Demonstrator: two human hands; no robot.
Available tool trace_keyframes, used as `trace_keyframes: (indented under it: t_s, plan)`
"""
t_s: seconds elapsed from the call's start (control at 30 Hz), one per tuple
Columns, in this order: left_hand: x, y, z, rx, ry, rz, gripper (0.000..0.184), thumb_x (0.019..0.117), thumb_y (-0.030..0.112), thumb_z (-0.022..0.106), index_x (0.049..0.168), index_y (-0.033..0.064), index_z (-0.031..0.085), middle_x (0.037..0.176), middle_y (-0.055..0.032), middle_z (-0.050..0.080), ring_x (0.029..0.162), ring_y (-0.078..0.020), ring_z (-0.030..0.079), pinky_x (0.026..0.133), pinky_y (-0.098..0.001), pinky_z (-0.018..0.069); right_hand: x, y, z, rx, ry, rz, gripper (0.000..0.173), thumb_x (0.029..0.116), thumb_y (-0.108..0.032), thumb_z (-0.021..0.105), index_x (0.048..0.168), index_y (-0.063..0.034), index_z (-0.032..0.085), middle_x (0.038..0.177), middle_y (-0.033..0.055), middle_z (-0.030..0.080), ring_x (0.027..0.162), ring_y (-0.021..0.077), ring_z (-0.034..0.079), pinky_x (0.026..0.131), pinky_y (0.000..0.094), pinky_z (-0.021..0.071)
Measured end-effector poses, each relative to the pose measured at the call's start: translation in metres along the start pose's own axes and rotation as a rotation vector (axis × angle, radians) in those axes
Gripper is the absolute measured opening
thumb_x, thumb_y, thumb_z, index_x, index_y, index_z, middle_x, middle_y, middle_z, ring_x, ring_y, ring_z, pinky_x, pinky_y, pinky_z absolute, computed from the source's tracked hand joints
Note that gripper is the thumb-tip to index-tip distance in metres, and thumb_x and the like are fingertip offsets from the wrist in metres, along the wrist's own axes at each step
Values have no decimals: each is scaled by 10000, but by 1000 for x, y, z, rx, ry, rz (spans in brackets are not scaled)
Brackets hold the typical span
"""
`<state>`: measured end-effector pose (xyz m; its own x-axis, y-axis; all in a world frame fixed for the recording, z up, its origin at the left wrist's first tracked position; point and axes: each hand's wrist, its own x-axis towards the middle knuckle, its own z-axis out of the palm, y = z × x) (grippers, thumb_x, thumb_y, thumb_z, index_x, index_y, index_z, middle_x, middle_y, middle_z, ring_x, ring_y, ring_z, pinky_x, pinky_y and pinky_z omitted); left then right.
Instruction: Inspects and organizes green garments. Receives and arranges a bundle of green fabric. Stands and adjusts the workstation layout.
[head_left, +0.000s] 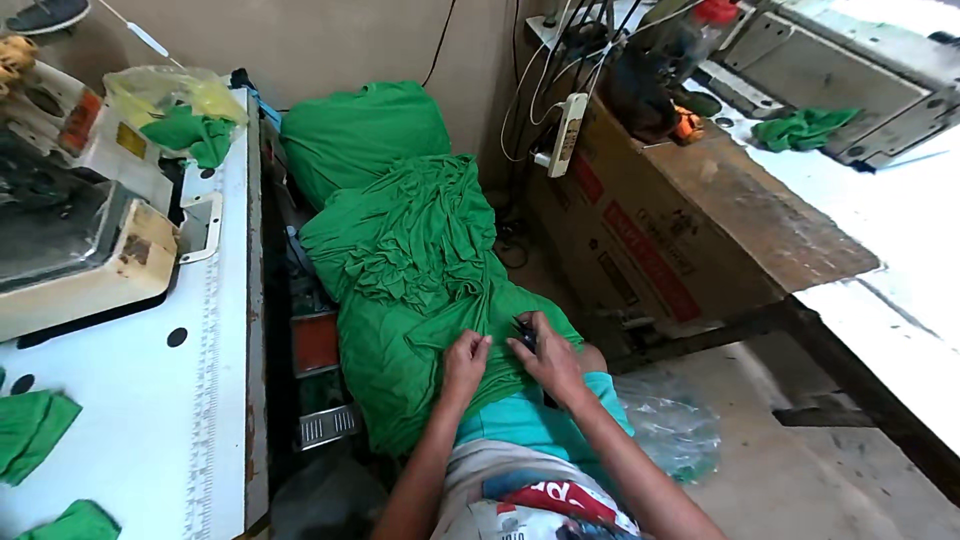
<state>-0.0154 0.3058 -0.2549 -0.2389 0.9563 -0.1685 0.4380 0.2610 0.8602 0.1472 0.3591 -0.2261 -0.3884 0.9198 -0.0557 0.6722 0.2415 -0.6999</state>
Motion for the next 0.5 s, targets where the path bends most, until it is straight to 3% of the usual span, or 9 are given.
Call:
trace_keyframes:
  t_s: [0.07,0.13,0.27,0.37,0.5]
  plan:
    - [2,9,-3,103,-81,-12,292,1016,209,607,1123,-53,675,1041,-183,678,942,-248,664,899,-392,533,5,3,4,208,-94,-13,454,1057,-350,511,1363,-15,516,975,118,670,835,234,660,781,443,554]
    - [4,8,-3,108,-100,-8,261,1032,168,567,1113,-48,690,1082,-186,687,974,-247,674,930,-393,531,10,11,10,306,-204,20,413,1091,-328,397,1301,7,518,912,101,638,793,192,630,767,397,537]
    - [9,-12,-4,-110,-67,-28,263,1057,192,540,1078,-35,671,934,-117,673,816,-153,648,801,-331,548,13,25,10,312,-309,48,328,1086,-289,451,1198,5,544,849,74,597,742,154,597,742,355,518]
    - [11,-20,-3,-238,-69,-43,256,1057,189,541,1069,-37,660,902,-89,653,785,-119,617,767,-300,531,14,28,6,247,-405,29,319,1073,-300,496,1189,-9,555,867,89,610,758,175,605,757,382,519]
    - [14,-22,-2,-386,-69,-74,200,1037,136,563,1019,-43,650,833,-35,607,721,-64,559,703,-250,495,17,19,3,46,-475,-5,354,1074,-355,501,1194,-28,564,897,131,639,859,286,645,829,514,512]
